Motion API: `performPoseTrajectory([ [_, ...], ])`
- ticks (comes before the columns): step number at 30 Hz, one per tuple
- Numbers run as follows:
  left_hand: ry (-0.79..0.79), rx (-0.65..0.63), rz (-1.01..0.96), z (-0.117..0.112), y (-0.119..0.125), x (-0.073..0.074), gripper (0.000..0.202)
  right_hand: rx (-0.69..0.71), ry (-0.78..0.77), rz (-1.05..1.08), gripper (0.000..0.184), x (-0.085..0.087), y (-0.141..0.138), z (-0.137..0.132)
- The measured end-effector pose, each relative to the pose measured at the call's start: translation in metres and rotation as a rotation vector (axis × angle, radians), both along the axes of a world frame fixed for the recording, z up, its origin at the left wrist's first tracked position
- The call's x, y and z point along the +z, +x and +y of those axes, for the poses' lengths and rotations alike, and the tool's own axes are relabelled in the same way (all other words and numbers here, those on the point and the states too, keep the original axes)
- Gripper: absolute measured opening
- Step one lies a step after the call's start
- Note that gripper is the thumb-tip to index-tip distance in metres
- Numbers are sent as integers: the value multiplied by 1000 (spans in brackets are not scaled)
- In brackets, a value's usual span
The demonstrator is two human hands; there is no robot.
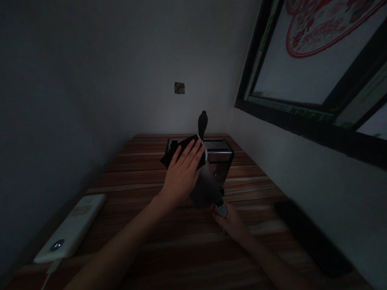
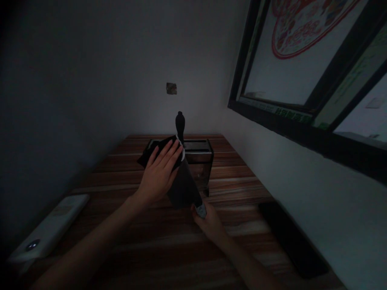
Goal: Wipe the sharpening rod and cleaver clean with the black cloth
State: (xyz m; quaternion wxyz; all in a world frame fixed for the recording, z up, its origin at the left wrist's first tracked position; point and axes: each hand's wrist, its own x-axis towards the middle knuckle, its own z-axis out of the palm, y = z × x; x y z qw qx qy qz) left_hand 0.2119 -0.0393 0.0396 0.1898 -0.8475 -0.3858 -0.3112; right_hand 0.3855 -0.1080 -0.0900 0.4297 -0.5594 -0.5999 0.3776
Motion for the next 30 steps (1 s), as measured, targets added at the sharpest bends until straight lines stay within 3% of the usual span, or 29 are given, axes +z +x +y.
performPoseTrajectory([
  [7,-8,29,22,-5,3,-8,54,-14,-2,-20,15,1,-1,0],
  [17,-17,-30,120,-23,13,-34,55,-28,49,-29,16,2,-3,0],
  [20,-42,-58,164,-34,17,-48,52,-14,73,-20,17,1,-2,1],
  [26,-52,-191,296,-60,28,-91,45,-30,104,34,33,-9,5,-1],
  [30,-56,-228,306,-67,31,-100,43,-47,123,4,47,-15,10,-4],
])
